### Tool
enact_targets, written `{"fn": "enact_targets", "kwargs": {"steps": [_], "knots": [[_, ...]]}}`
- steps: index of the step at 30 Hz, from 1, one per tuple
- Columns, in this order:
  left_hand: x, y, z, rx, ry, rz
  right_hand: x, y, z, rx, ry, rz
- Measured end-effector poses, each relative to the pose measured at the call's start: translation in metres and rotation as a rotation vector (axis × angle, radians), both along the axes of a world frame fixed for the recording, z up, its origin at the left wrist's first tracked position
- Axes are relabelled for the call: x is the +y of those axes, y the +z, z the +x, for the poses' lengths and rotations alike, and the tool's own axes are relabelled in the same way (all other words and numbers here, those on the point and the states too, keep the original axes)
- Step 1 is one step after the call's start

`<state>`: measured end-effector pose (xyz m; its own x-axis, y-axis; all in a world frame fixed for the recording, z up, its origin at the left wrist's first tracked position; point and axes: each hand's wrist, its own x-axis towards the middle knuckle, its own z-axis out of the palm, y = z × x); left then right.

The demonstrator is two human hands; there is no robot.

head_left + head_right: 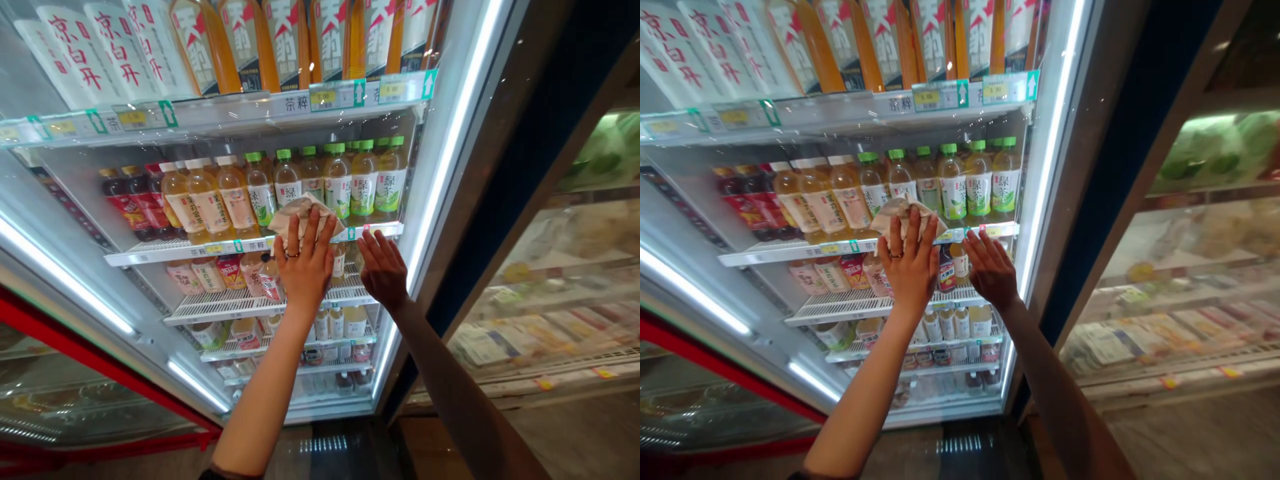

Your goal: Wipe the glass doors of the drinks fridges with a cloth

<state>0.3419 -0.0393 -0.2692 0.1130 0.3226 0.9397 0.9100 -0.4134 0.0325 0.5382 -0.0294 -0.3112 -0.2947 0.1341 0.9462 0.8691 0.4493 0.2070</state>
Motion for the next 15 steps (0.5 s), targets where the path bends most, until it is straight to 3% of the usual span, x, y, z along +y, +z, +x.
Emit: {"fn": "enact_targets", "kwargs": {"steps": [3, 9, 15], "knots": [[-0.003, -0.002, -0.001, -0.057, 0.013, -0.025, -0.003, 0.003, 0.003, -0.015, 0.026, -0.021], [-0.008, -0.026, 0.023, -0.035, 0.032, -0.053, -0.01, 0.006, 0.013, -0.017, 0.097, -0.031], [-0.003, -0.004, 0.04, -0.04, 0.002, -0.044, -0.014, 0.007, 0.036, -0.026, 0.069, 0.001]]}}
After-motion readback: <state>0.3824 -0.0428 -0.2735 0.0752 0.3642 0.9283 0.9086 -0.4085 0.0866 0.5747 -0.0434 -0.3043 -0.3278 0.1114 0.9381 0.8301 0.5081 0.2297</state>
